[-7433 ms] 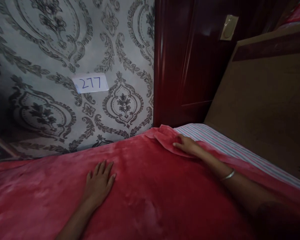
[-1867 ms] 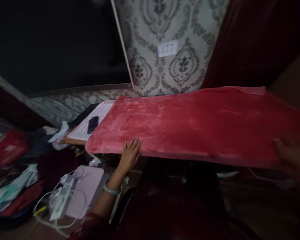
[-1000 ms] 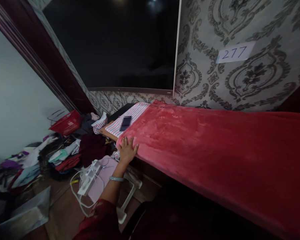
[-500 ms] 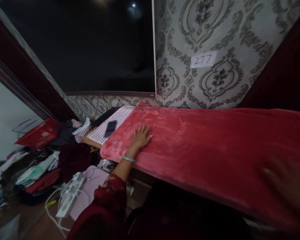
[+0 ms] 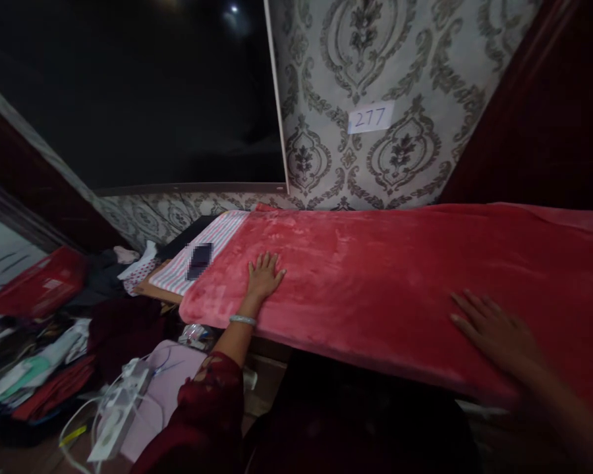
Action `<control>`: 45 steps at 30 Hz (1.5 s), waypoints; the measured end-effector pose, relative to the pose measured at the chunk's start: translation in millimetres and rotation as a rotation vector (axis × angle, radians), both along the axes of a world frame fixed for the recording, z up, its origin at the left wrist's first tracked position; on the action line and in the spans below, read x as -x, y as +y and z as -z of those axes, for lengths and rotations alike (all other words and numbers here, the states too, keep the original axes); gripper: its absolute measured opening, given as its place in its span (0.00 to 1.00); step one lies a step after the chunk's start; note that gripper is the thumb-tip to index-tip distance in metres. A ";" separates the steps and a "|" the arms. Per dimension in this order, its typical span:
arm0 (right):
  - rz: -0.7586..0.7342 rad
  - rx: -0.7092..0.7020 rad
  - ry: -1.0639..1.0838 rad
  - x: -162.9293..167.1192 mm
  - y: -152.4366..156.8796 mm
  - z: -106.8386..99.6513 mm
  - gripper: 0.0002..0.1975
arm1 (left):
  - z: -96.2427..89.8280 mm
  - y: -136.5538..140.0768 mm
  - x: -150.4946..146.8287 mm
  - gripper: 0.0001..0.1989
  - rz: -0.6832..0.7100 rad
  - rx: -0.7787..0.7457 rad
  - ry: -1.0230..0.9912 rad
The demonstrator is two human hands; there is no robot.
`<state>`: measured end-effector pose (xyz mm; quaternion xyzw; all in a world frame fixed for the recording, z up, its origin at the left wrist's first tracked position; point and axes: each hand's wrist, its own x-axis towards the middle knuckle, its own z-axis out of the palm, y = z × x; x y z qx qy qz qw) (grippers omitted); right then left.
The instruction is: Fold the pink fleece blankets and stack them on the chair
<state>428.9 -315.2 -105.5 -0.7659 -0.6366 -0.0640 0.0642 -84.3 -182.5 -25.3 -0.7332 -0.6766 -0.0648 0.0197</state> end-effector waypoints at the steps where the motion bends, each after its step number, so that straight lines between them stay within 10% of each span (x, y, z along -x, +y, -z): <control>1: 0.004 0.039 0.006 -1.9 -2.6 -5.0 0.34 | -0.3 0.6 0.1 0.33 0.001 -0.002 0.004; 10: 0.147 0.078 0.091 13.1 -9.0 -50.4 0.31 | -4.8 0.2 -2.9 0.33 0.027 -0.019 0.003; 23: -0.427 0.160 0.251 228.4 79.5 -88.4 0.31 | -4.6 11.1 4.5 0.29 0.215 0.003 0.056; 28: -0.319 0.118 0.231 185.4 77.1 -73.4 0.30 | -0.8 17.5 7.3 0.29 0.243 -0.032 0.058; 38: 0.328 0.137 0.083 -21.9 3.0 -56.5 0.31 | -0.8 18.3 6.4 0.29 0.230 -0.048 0.058; 42: 0.428 0.147 0.120 -16.6 8.2 -68.5 0.31 | -10.8 21.9 -5.1 0.28 0.185 -0.028 0.028; 45: 0.225 0.060 0.102 43.4 39.0 -87.1 0.29 | -24.4 28.4 -36.1 0.28 0.191 -0.062 -0.037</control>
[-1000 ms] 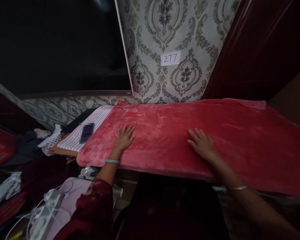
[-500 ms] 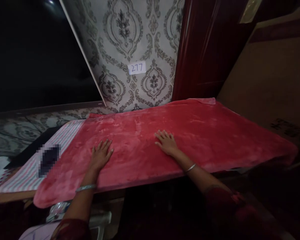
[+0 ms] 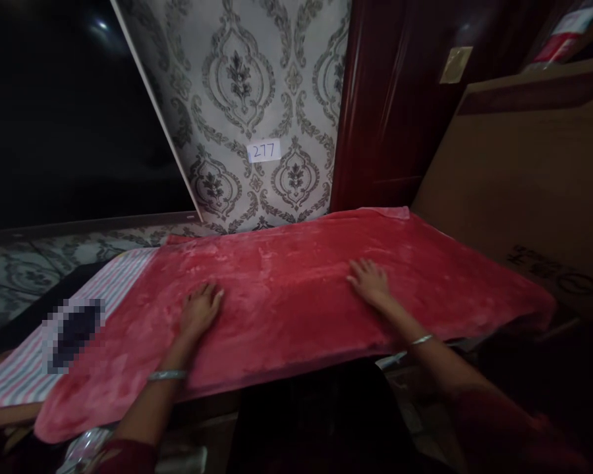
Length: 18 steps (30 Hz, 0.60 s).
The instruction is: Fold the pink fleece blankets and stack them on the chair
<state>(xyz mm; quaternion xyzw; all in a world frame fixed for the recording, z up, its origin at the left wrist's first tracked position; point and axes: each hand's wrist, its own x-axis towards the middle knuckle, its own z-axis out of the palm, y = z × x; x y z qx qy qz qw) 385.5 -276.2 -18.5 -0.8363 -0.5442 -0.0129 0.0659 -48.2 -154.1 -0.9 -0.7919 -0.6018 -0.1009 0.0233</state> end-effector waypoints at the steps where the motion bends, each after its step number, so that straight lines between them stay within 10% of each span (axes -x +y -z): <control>1: -0.117 -0.018 0.015 26.6 11.2 -6.5 0.29 | -3.7 2.0 -14.2 0.28 0.014 -0.018 -0.014; 5: -0.566 -0.072 0.104 124.4 46.2 -24.1 0.30 | -4.2 3.4 -68.3 0.29 0.062 -0.045 0.032; 9: -0.664 -0.066 0.120 154.9 70.9 -22.6 0.26 | 12.6 3.1 -87.0 0.28 0.087 -0.054 0.126; 18: -0.160 -0.039 0.078 -20.5 76.0 -11.5 0.27 | 18.4 9.1 -84.7 0.27 0.062 -0.064 0.223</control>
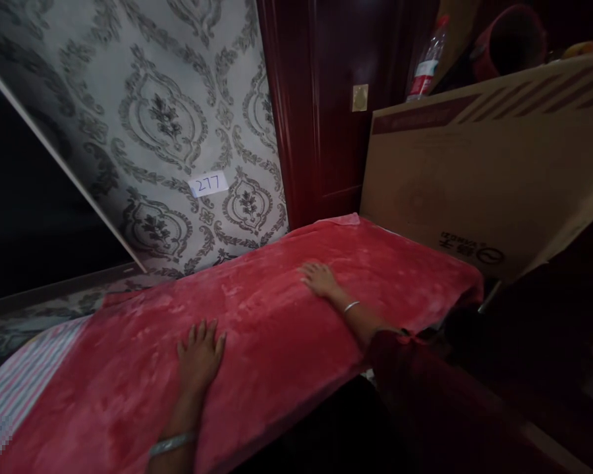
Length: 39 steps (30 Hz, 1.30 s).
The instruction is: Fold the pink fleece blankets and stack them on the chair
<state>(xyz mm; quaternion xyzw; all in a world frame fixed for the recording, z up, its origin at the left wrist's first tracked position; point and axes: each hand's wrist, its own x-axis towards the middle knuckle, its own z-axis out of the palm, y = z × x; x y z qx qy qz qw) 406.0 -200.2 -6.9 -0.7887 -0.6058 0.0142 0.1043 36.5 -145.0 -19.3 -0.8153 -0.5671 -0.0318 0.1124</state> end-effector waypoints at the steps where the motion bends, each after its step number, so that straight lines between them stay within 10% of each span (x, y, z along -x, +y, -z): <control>1: 0.079 0.006 -0.001 -26.6 -11.3 1.9 0.27 | -0.5 -0.3 -0.5 0.27 -0.003 0.001 -0.001; 7: 0.530 0.059 0.031 -143.9 -99.7 15.8 0.30 | -1.5 -0.5 -1.7 0.27 0.002 -0.006 0.001; 13: 0.666 0.030 0.063 -152.3 -108.1 9.5 0.29 | -1.7 1.0 -2.2 0.27 -0.004 -0.009 0.022; 22: -0.214 -0.106 0.101 8.8 1.0 6.7 0.26 | 3.0 6.0 2.3 0.27 -0.013 -0.029 0.083; 26: -0.403 -0.088 0.098 15.9 31.4 5.9 0.23 | 7.7 12.3 6.3 0.28 -0.017 -0.024 0.091; 32: -0.021 -0.004 0.053 -114.6 35.3 -0.8 0.26 | 19.1 20.8 16.4 0.31 -0.007 -0.049 0.060; 39: 0.512 0.041 0.044 -284.0 -56.0 23.9 0.30 | 32.4 32.7 33.8 0.31 0.049 -0.025 -0.019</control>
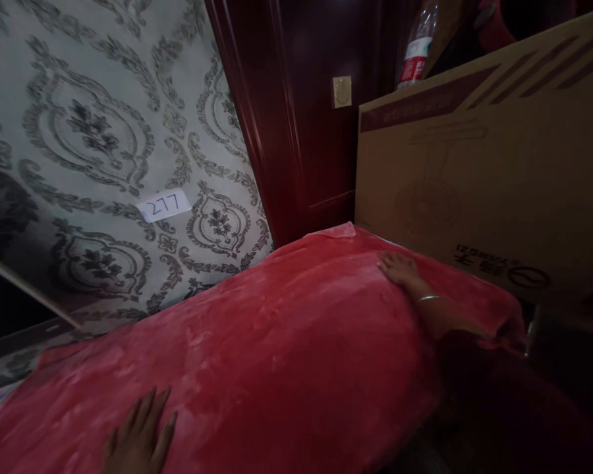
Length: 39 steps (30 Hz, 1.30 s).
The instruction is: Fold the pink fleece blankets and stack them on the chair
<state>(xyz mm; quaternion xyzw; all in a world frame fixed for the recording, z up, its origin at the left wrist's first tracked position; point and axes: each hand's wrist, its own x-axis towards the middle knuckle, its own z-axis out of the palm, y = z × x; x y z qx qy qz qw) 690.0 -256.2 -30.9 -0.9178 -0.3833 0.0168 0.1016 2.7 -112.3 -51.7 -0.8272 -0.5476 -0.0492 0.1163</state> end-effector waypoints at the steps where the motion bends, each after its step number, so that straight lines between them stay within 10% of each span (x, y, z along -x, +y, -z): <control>1: 0.048 -0.009 -0.011 -14.2 -13.2 5.9 0.30 | 0.9 1.0 1.3 0.32 0.004 -0.001 -0.009; 13: 0.210 -0.011 0.054 -21.9 -31.3 12.3 0.30 | -21.9 -22.0 -24.6 0.30 -0.062 0.021 -0.025; 24: -0.523 -0.003 -0.013 217.6 24.5 -10.0 0.30 | -36.3 -36.2 -35.8 0.28 -0.058 0.059 -0.017; 32: -1.297 -0.143 0.139 395.8 -50.2 6.6 0.33 | -41.4 -41.8 -40.8 0.28 -0.051 0.075 -0.080; 35: -1.412 -0.224 0.295 413.7 -75.5 5.0 0.27 | -43.0 -46.7 -39.1 0.28 -0.049 0.085 -0.116; 39: -1.146 -0.379 0.345 365.7 -63.6 -4.6 0.25 | -49.1 -58.5 -51.1 0.28 -0.019 0.095 -0.197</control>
